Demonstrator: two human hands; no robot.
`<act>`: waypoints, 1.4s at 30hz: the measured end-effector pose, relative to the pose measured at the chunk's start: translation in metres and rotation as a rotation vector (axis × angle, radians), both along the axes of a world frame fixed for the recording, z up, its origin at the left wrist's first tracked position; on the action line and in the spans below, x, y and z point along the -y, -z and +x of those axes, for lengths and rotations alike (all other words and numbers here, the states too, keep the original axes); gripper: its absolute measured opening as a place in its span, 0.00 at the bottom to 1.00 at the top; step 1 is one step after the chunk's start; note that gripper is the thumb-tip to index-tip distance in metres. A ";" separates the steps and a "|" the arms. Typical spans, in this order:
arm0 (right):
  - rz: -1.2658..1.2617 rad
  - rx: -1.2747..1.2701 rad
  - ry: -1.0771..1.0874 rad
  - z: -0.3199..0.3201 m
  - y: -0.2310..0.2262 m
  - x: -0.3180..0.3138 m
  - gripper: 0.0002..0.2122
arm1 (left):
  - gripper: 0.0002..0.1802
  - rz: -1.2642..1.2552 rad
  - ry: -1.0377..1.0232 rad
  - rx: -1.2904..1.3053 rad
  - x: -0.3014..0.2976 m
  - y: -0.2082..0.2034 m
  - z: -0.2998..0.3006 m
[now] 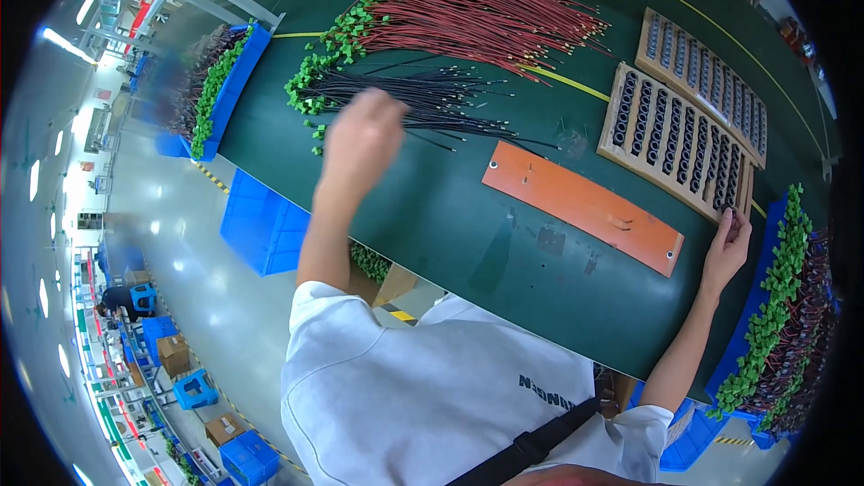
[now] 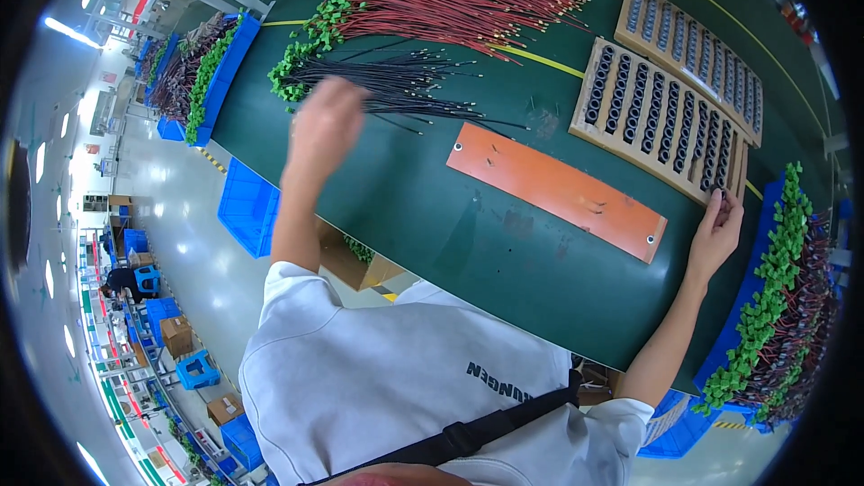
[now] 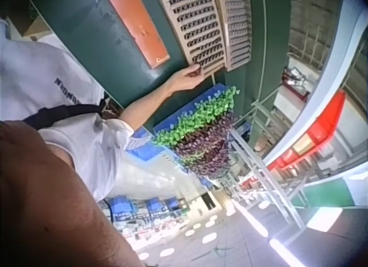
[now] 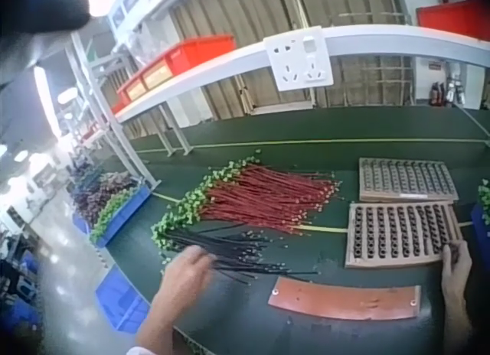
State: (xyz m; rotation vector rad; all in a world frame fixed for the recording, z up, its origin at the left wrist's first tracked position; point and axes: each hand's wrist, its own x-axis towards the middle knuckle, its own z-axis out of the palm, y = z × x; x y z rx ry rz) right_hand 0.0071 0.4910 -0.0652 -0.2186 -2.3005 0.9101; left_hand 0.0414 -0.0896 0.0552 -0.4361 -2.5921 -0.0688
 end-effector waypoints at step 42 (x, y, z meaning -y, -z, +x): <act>-0.041 0.072 -0.009 -0.002 -0.006 0.002 0.13 | 0.14 -0.221 0.009 0.143 0.050 0.050 -0.255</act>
